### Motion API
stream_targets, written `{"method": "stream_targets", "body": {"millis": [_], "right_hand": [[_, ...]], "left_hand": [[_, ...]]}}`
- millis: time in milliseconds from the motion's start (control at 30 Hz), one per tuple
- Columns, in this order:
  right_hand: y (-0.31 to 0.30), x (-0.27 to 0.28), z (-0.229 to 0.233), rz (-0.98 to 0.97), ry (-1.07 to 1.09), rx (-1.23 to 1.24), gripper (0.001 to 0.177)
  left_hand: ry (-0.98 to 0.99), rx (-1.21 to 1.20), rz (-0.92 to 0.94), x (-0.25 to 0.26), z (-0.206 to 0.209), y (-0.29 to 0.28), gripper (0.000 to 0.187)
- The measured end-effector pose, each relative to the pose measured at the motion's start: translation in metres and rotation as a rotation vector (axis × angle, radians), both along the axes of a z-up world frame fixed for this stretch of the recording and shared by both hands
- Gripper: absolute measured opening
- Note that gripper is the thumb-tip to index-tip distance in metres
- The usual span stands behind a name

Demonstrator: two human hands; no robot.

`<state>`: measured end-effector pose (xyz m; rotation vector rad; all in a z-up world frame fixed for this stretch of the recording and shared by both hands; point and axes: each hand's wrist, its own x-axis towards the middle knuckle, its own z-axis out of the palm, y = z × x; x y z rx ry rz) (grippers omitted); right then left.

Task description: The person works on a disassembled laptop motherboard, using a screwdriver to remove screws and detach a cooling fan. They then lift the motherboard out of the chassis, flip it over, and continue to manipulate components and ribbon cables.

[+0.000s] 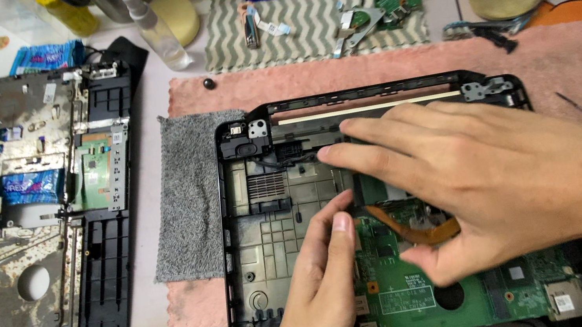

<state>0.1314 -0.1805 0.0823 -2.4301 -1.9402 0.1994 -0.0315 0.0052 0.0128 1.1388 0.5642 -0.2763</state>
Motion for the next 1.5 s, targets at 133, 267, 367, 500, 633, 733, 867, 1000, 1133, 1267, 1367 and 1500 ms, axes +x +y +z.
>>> {"method": "stream_targets", "body": {"millis": [133, 267, 367, 500, 633, 733, 867, 1000, 1133, 1267, 1367, 1500], "right_hand": [[0.011, -0.01, -0.003, 0.027, 0.013, 0.119, 0.13], [0.016, -0.015, -0.013, 0.046, -0.015, 0.115, 0.128], [0.016, -0.015, -0.023, 0.053, -0.021, 0.107, 0.128], [0.015, -0.018, -0.028, 0.043, -0.058, 0.103, 0.127], [0.015, -0.016, -0.032, 0.047, -0.045, 0.09, 0.126], [0.014, -0.014, -0.034, 0.05, -0.046, 0.109, 0.125], [0.014, -0.013, -0.035, 0.032, 0.004, 0.113, 0.123], [0.013, -0.016, -0.036, 0.011, 0.008, 0.128, 0.116], [0.011, -0.017, -0.037, 0.013, -0.023, 0.132, 0.119], [0.009, -0.017, -0.039, 0.011, -0.02, 0.112, 0.12], [0.008, -0.017, -0.04, 0.011, -0.031, 0.103, 0.118], [0.007, -0.015, -0.041, 0.019, -0.039, 0.082, 0.119]], "left_hand": [[0.034, 0.304, -0.149, 0.007, 0.01, 0.009, 0.069], [-0.01, 0.301, -0.16, 0.013, 0.021, 0.012, 0.066], [0.048, 0.294, -0.157, 0.013, 0.02, 0.012, 0.051], [0.008, 0.307, -0.155, 0.012, 0.011, 0.012, 0.04], [0.008, 0.29, -0.13, 0.011, 0.009, 0.011, 0.041], [0.011, 0.297, -0.135, 0.011, 0.01, 0.011, 0.05], [-0.091, 0.238, -0.085, 0.009, 0.0, 0.007, 0.045], [-0.127, 0.15, -0.035, 0.006, -0.004, 0.004, 0.04], [-0.173, 0.18, -0.042, 0.006, -0.006, 0.003, 0.044], [-0.144, 0.115, -0.03, 0.005, -0.01, 0.001, 0.039], [-0.151, 0.067, -0.015, 0.004, -0.014, 0.001, 0.037], [-0.15, 0.126, -0.049, 0.004, -0.013, 0.002, 0.039]]}}
